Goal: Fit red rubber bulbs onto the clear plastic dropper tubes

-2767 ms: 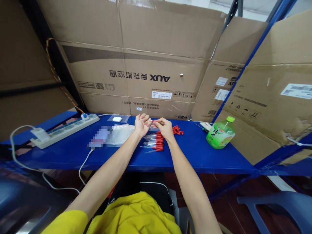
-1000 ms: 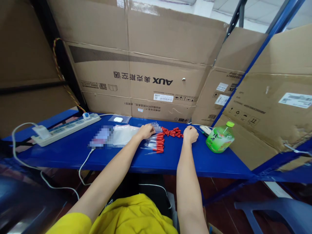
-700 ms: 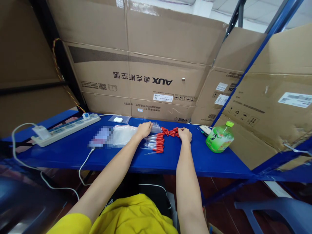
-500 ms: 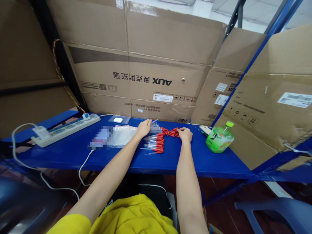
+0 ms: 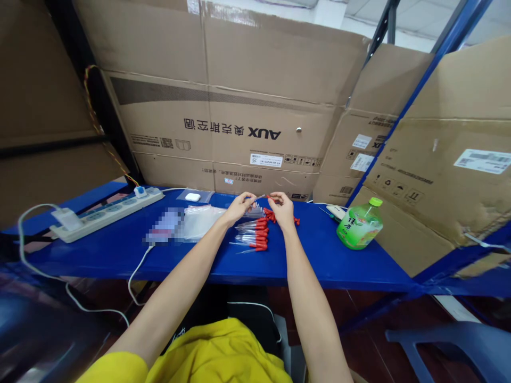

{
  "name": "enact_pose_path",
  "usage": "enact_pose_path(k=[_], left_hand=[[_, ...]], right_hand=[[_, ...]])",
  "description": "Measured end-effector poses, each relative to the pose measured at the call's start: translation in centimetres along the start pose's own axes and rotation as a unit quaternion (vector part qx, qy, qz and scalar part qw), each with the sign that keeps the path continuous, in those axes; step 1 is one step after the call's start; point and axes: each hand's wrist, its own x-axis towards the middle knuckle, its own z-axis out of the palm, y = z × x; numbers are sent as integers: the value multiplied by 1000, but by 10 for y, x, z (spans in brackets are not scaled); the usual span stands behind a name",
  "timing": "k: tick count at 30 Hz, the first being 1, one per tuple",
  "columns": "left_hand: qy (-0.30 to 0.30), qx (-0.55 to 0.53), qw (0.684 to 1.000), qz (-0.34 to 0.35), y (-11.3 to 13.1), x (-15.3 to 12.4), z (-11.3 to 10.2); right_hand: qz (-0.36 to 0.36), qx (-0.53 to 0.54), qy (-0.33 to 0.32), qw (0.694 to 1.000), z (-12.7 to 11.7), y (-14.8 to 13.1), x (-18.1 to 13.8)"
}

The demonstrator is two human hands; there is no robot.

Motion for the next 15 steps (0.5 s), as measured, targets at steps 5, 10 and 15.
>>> enact_pose_path(k=[5, 10, 15], left_hand=[[-21, 18, 999, 39, 7, -2, 0], [-15, 38, 998, 54, 6, -1, -1], [-1, 68, 995, 71, 3, 1, -5]], right_hand=[[-8, 17, 9, 1000, 11, -6, -7], [-1, 32, 17, 999, 14, -8, -8], [17, 56, 35, 998, 15, -9, -8]])
